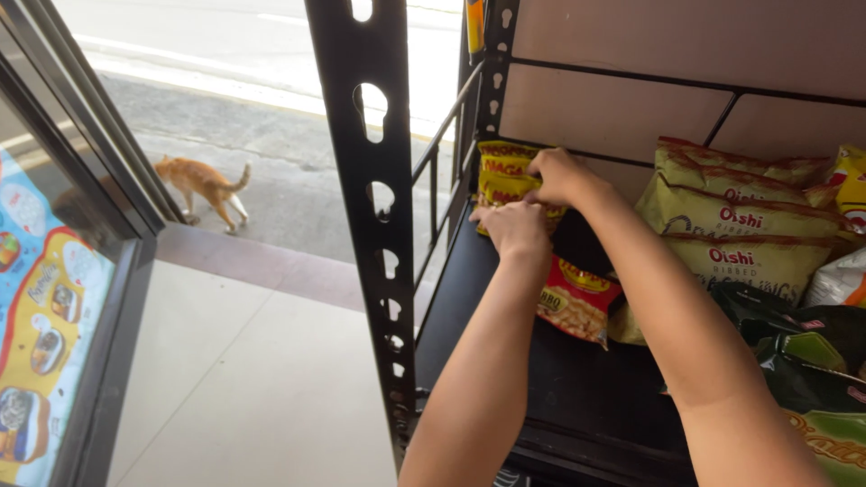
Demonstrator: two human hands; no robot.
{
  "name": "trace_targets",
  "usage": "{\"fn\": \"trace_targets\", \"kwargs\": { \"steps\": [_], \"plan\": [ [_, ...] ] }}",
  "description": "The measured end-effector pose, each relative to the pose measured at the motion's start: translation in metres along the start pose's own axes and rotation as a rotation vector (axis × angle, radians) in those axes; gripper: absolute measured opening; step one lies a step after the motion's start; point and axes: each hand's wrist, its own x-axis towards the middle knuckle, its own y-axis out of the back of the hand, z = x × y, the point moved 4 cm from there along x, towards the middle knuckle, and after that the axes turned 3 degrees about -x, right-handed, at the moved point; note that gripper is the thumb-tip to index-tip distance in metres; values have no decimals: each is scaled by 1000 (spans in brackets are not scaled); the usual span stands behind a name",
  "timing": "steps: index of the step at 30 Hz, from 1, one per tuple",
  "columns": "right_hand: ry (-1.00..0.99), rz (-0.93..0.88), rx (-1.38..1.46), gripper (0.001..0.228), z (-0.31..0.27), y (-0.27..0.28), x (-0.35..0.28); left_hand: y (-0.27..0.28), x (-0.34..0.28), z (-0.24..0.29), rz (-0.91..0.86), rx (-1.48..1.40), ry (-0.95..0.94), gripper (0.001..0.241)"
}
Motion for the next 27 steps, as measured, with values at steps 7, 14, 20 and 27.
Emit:
{"fn": "trace_targets", "kwargs": {
  "steps": [7,14,20,27],
  "plan": [
    [-85,22,-80,37,-18,83,-48,5,-4,-7,84,25,16,33],
    [86,-64,158,44,14,131,-68,14,6,-32,200,-1384,148,121],
    [-1,-413,371,45,27,118,-74,-5,21,-23,151,-1605,-215,109],
    [-100,-348,527,44,27,87,-49,-20,16,-20,-204,-1834,70,62]
  ]
}}
